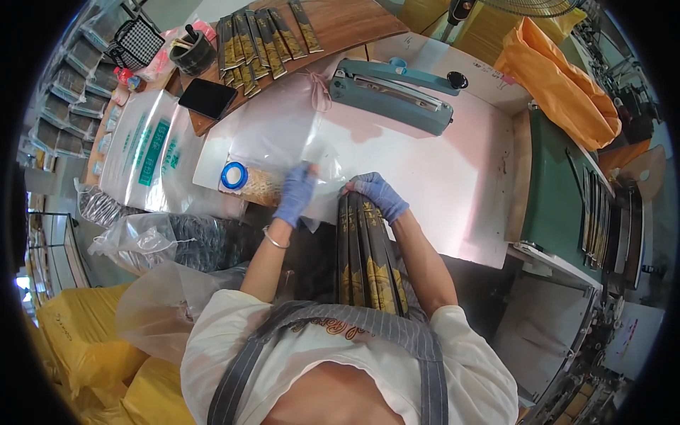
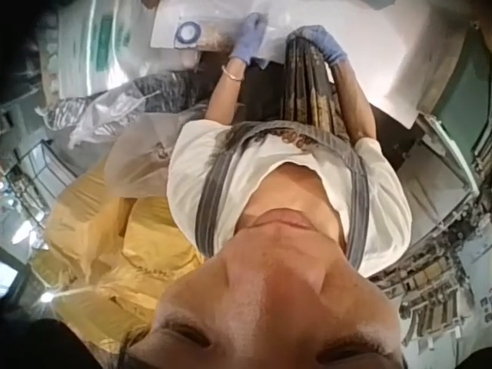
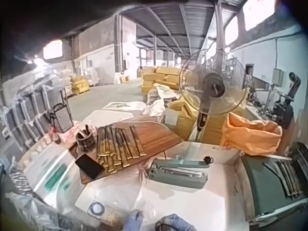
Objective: Packaging bundles of incense sticks into plastic sleeves using a metal guide tool.
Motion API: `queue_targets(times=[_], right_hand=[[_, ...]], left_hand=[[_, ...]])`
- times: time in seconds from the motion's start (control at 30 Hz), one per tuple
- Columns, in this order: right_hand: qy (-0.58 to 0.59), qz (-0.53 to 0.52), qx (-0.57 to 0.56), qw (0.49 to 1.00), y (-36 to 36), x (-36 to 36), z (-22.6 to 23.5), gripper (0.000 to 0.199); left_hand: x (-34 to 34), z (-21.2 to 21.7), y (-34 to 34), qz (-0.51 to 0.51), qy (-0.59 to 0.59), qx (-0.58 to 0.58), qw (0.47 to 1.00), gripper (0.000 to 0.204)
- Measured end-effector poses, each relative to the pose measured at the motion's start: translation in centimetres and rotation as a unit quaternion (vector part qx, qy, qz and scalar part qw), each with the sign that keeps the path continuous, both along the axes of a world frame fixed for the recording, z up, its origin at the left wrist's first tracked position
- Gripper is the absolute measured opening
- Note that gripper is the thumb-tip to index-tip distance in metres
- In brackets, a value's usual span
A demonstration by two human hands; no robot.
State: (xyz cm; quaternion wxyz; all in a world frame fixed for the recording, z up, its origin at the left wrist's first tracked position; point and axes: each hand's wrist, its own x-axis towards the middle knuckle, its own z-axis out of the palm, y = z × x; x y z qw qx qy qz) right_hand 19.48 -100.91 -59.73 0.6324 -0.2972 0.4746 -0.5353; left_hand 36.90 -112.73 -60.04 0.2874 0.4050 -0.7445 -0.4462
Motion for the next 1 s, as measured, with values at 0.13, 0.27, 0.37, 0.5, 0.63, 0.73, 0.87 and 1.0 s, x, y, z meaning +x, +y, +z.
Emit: queue_targets(times=[0.13, 0.27, 0.37, 0.5, 0.63, 0.73, 0.87, 1.0], right_hand=[[-0.007, -0.02, 0.024, 0.999, 1.5, -1.6, 0.1, 0.022], [0.023, -0.032, -0.003, 0.999, 2.4, -1.9, 0.6, 0.023], [0.022, -0.074, 0.004, 0.997, 4.9, -2.8, 2.0, 0.024], [-0.019, -0.144, 0.028, 0.989, 6.4, -3.7, 2.3, 0.022], [0.0, -0.163, -0.072, 0.984, 6.0, -2.9, 0.2, 0.034], [0.009, -0.24, -0.014, 0.971, 7.4, -1.3, 0.6, 0.058], [0.19, -0.258, 0.036, 0.947, 15.4, 1.8, 1.7, 0.073], [0.034, -0.259, 0.058, 0.964, 25.2, 9.2, 6.7, 0.06]], left_hand=[[3.5, -1.1, -0.7, 0.103, 0.167, 0.111, 0.974, 0.026], [1.9, -3.2, 4.4, -0.049, -0.021, -0.111, 0.992, 0.03], [0.5, -2.5, 2.0, -0.003, -0.147, -0.058, 0.987, 0.047], [-4.2, -0.3, 3.3, -0.171, -0.28, -0.237, 0.914, 0.07], [-4.6, 3.2, 8.5, -0.342, -0.276, -0.373, 0.817, 0.073], [-3.3, 0.4, 9.5, -0.253, -0.146, -0.439, 0.85, 0.072], [-1.0, 3.1, 13.7, -0.351, -0.097, -0.408, 0.837, 0.069], [2.5, 5.2, 17.8, -0.478, -0.049, -0.36, 0.8, 0.067]])
